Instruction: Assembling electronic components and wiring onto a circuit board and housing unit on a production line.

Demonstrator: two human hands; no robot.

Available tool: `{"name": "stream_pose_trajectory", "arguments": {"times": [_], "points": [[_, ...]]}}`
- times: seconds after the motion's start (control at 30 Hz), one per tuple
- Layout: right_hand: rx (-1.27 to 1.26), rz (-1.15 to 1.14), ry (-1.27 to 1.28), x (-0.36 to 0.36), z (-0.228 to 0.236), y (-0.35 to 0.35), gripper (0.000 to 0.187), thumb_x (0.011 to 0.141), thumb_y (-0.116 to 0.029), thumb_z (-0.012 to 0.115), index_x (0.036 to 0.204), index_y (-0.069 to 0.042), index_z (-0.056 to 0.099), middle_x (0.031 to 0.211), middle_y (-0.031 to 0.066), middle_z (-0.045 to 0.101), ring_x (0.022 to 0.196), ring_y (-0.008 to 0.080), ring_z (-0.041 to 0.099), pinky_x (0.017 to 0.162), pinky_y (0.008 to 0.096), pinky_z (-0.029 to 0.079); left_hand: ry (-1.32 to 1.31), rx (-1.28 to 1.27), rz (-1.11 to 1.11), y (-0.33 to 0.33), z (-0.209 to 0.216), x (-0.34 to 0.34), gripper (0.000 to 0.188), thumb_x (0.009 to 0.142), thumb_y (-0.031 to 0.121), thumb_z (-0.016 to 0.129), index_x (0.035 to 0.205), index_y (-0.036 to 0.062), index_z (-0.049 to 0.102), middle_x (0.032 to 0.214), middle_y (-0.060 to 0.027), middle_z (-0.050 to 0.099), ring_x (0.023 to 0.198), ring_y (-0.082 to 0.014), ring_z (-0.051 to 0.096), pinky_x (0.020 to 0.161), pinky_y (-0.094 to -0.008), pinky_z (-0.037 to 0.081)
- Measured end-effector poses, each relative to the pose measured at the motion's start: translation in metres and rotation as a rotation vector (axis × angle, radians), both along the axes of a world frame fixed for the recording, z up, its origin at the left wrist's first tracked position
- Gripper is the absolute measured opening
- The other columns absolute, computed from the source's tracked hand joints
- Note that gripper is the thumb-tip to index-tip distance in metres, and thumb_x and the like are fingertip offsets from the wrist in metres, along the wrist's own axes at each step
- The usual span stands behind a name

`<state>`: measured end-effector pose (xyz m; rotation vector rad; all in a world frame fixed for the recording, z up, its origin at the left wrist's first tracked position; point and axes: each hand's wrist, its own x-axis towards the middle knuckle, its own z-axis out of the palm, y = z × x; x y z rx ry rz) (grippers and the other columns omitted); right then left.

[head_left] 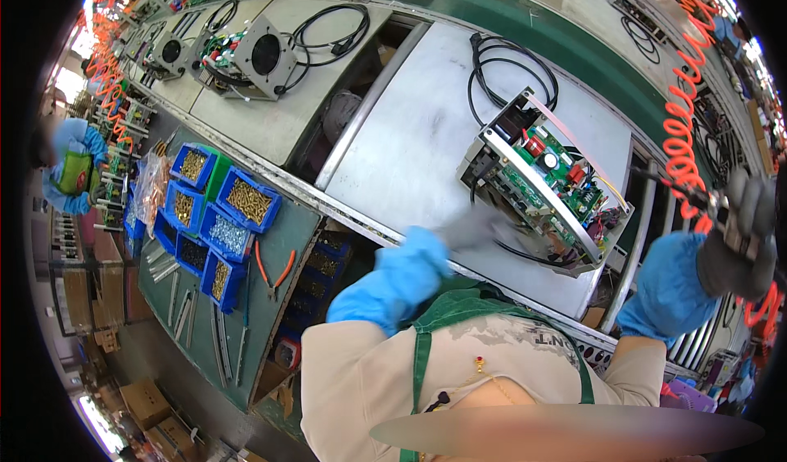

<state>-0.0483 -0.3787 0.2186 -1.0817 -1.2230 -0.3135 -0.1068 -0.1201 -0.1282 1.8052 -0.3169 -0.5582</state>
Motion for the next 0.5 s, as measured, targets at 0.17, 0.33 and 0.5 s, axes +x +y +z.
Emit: {"name": "stream_pose_trajectory", "arguments": {"times": [0.17,0.33,0.5], "points": [[0.028,-0.293,0.181,-0.046,-0.013,-0.084,0.012,0.075,-0.018,0.053,0.081,-0.013,0.043,0.068,-0.0038,0.034,0.064,0.0101,0.033,0.066,0.0300,0.026,-0.059,1.519,0.830,0.208,-0.028,-0.005,0.027,0.087,0.021,0.047,0.103,0.0077,0.065,0.109,-0.0092,0.057,0.102,-0.0289,0.055,0.085,-0.0385,0.047],[0.172,-0.544,0.191,-0.086,-0.016,-0.133,0.018,0.074,-0.020,0.057,0.087,-0.012,0.047,0.067,-0.0041,0.032,0.067,0.0100,0.030,0.066,0.0293,0.024,0.176,1.169,0.834,0.240,-0.029,-0.003,0.034,0.081,0.023,0.056,0.110,0.0068,0.063,0.115,-0.0195,0.058,0.107,-0.0378,0.056,0.092,-0.0442,0.045],[0.144,-0.582,0.219,-0.131,-0.013,-0.174,0.022,0.074,-0.020,0.060,0.071,-0.013,0.040,0.065,-0.0030,0.035,0.069,0.0104,0.032,0.065,0.0277,0.024,0.160,1.092,0.740,0.219,-0.024,-0.011,0.036,0.081,0.026,0.055,0.110,0.0055,0.062,0.106,-0.0207,0.061,0.102,-0.0362,0.059,0.089,-0.0434,0.047]]}}
